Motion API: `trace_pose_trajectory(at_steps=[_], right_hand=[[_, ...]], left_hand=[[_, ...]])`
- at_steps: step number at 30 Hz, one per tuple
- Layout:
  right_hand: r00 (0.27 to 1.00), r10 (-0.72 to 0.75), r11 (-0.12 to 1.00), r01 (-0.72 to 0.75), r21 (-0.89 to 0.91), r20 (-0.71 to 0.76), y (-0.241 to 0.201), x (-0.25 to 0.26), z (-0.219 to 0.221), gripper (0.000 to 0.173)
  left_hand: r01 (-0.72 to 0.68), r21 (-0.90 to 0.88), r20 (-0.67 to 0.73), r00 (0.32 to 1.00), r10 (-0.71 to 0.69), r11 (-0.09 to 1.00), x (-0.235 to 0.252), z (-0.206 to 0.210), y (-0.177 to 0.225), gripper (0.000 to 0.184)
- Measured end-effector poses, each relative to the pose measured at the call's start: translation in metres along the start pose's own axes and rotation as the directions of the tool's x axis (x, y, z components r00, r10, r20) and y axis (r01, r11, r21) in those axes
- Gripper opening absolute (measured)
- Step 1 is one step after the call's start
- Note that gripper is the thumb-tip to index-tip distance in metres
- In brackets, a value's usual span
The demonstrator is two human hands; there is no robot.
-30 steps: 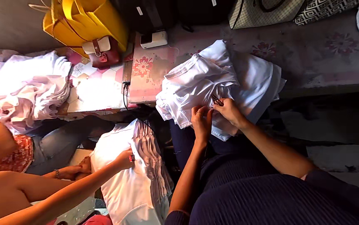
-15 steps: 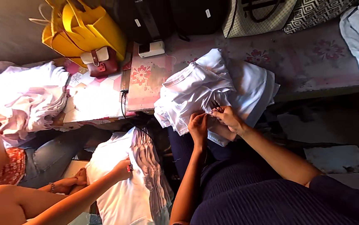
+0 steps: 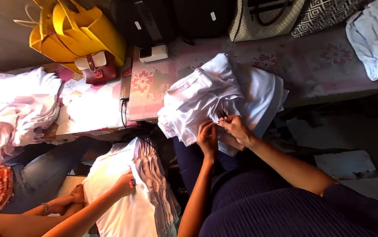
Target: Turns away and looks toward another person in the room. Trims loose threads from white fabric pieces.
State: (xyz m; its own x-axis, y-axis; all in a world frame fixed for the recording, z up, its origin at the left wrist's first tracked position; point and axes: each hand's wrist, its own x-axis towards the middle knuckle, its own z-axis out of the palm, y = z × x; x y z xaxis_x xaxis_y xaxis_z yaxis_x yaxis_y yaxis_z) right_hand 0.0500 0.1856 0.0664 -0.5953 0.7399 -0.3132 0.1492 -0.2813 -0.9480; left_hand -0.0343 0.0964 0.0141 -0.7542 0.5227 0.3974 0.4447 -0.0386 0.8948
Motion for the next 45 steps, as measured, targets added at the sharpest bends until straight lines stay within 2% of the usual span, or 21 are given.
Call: trace_pose_trajectory(at_steps=[3, 5, 7, 11, 13, 16, 24, 26, 27, 29, 31, 33, 37, 41, 45], right_hand=[[0.996, 0.052, 0.997, -0.047, -0.069, 0.070, -0.003, 0.002, -0.007, 0.024], [0.966, 0.177, 0.983, -0.164, -0.081, 0.190, -0.019, 0.000, -0.019, 0.038], [0.922, 0.260, 0.966, -0.252, -0.063, 0.286, -0.035, -0.005, -0.032, 0.052], [0.834, 0.387, 0.916, -0.299, -0.268, 0.394, -0.048, -0.007, -0.044, 0.048], [0.809, 0.436, 0.885, -0.306, -0.352, 0.394, -0.045, -0.005, -0.039, 0.047], [0.792, 0.450, 0.877, -0.306, -0.370, 0.412, -0.042, -0.001, -0.032, 0.047], [0.890, 0.323, 0.899, -0.181, -0.400, 0.323, -0.035, 0.000, -0.021, 0.039], [0.899, 0.303, 0.904, -0.165, -0.395, 0.316, -0.032, -0.001, -0.024, 0.038], [0.901, 0.298, 0.909, -0.167, -0.382, 0.316, -0.034, -0.003, -0.027, 0.038], [0.901, 0.297, 0.924, -0.188, -0.332, 0.317, -0.040, -0.008, -0.034, 0.040], [0.893, 0.307, 0.936, -0.220, -0.277, 0.329, -0.047, -0.012, -0.038, 0.040], [0.891, 0.298, 0.943, -0.221, -0.248, 0.341, -0.049, -0.012, -0.034, 0.038], [0.912, 0.298, 0.935, -0.219, -0.278, 0.283, -0.049, -0.009, -0.022, 0.037], [0.882, 0.371, 0.901, -0.266, -0.344, 0.291, -0.046, -0.007, -0.022, 0.043], [0.884, 0.363, 0.903, -0.256, -0.346, 0.294, -0.047, -0.004, -0.015, 0.043]], left_hand=[[0.256, -0.156, 0.034, 0.967, -0.254, 0.954, 0.001, -0.007, 0.005, 0.006], [0.366, -0.267, 0.083, 0.930, -0.357, 0.892, 0.001, -0.011, 0.008, 0.005], [0.441, -0.343, 0.128, 0.897, -0.423, 0.830, 0.001, -0.014, 0.012, 0.005], [0.491, -0.390, 0.174, 0.870, -0.461, 0.779, 0.001, -0.017, 0.016, 0.008], [0.494, -0.404, 0.189, 0.869, -0.458, 0.770, 0.002, -0.019, 0.019, 0.008], [0.478, -0.417, 0.196, 0.878, -0.437, 0.773, 0.004, -0.021, 0.020, 0.009], [0.474, -0.415, 0.194, 0.880, -0.433, 0.777, 0.003, -0.019, 0.018, 0.008], [0.468, -0.290, 0.239, 0.880, -0.410, 0.835, 0.003, -0.025, 0.019, 0.005], [0.434, -0.162, 0.287, 0.880, -0.379, 0.886, 0.004, -0.032, 0.021, 0.005], [0.281, 0.091, 0.352, 0.888, -0.295, 0.955, 0.010, -0.045, 0.032, 0.016], [0.130, 0.224, 0.284, 0.939, -0.192, 0.966, 0.013, -0.046, 0.041, 0.026], [0.051, 0.276, 0.207, 0.972, -0.111, 0.960, 0.017, -0.037, 0.039, 0.029], [0.063, 0.231, 0.162, 0.981, -0.103, 0.971, 0.023, -0.021, 0.018, 0.012], [0.180, 0.052, 0.163, 0.969, -0.186, 0.982, 0.019, -0.025, 0.017, 0.009], [0.182, -0.036, 0.146, 0.974, -0.175, 0.983, 0.013, -0.022, 0.016, 0.008]])
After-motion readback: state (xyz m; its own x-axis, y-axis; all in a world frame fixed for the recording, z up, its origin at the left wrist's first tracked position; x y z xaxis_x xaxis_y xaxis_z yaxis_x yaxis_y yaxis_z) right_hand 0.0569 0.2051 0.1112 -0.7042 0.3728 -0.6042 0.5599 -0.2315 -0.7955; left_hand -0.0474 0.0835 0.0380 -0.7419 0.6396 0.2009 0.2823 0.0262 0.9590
